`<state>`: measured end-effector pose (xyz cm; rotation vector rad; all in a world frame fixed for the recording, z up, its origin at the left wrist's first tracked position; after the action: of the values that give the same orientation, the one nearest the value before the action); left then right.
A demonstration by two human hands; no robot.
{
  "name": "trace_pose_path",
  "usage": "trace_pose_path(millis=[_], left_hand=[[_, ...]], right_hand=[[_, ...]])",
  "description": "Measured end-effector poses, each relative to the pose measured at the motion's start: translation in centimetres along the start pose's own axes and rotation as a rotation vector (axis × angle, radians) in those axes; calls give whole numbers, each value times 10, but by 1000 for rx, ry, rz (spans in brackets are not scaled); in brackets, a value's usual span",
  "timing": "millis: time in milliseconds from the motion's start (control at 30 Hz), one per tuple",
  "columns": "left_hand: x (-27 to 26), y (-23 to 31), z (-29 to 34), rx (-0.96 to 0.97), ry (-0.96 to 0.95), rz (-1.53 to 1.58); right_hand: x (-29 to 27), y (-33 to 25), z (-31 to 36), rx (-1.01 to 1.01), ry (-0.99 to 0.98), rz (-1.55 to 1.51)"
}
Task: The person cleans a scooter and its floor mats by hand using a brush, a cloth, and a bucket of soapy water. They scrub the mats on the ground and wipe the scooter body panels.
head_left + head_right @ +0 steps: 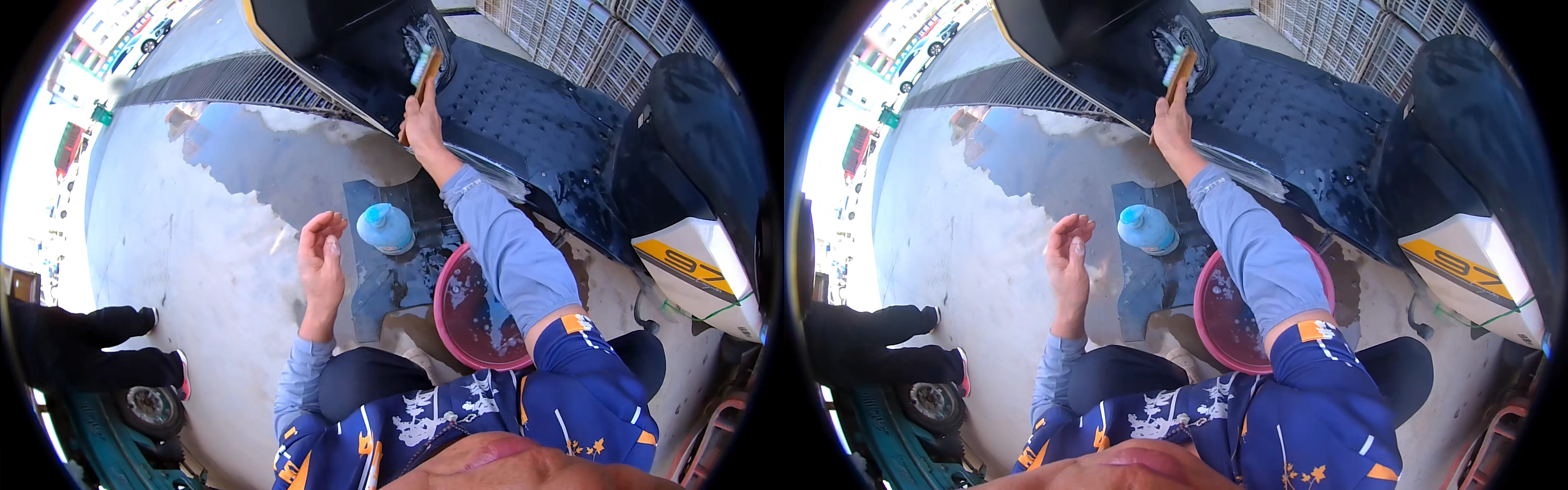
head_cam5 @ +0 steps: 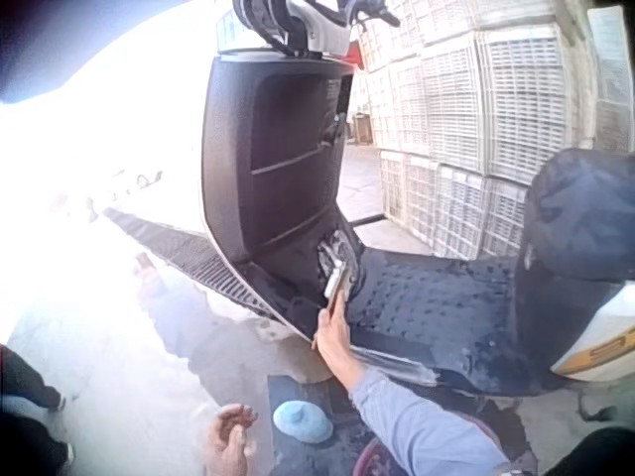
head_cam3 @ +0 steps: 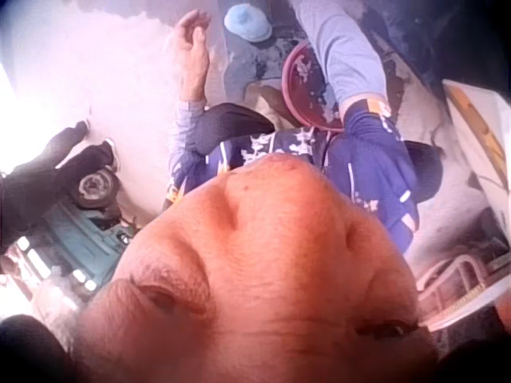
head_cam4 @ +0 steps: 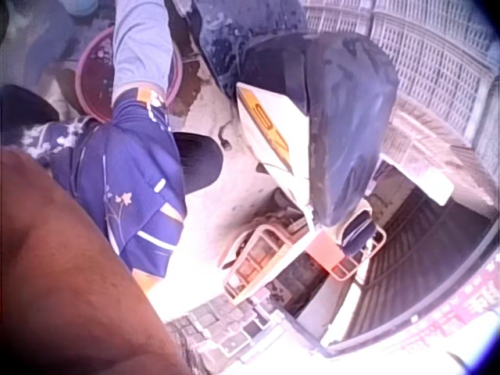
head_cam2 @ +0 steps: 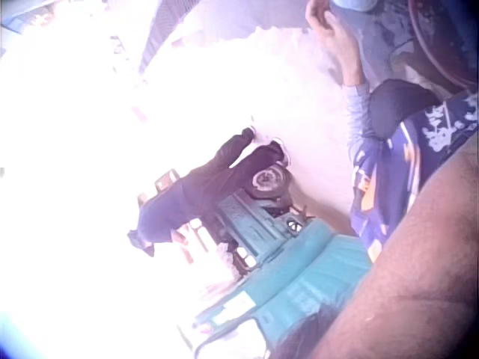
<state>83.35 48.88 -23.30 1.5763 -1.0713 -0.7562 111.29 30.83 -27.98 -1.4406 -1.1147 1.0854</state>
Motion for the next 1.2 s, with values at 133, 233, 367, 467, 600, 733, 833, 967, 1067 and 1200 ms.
trace_pose_path(millis=[133, 233, 367, 467, 600, 733, 833, 967, 1067, 1200], left_hand=[[43, 134, 53, 105, -404, -189], [78, 126, 81, 27, -548, -125], [82, 52, 82, -239, -330, -269], [87, 46, 85, -237, -337, -387], [101, 44, 81, -253, -383, -351], [91, 38, 76, -232, -300, -294], [80, 28, 77, -271, -241, -205], [74, 32, 74, -283, -214, -134], [69, 39, 79, -315, -221, -73], [69, 42, 82, -280, -266, -55]], right_hand=[[21, -12, 21, 21, -17, -44], [43, -67, 22, -230, 11, 27], [40, -1, 33, 146, 10, -33], [56, -24, 39, 57, -71, -38], [70, -47, 29, -119, 28, -55], [75, -2, 39, 174, 73, -191], [77, -44, 39, -76, 22, -154], [37, 48, -2, 342, 228, -161], [-5, 61, -43, 239, 241, -102], [-44, 41, -116, 398, 43, -290]])
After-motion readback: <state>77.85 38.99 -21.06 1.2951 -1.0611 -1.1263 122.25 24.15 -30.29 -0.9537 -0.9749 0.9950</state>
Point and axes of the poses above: each hand's wrist, its own z-axis away from the middle knuckle, its own x-axis out of the palm, y = z × x, the point moved 10 cm from there along -z, towards the middle knuckle, and after that the axes turned 5 degrees about y, right-handed, at the moved point
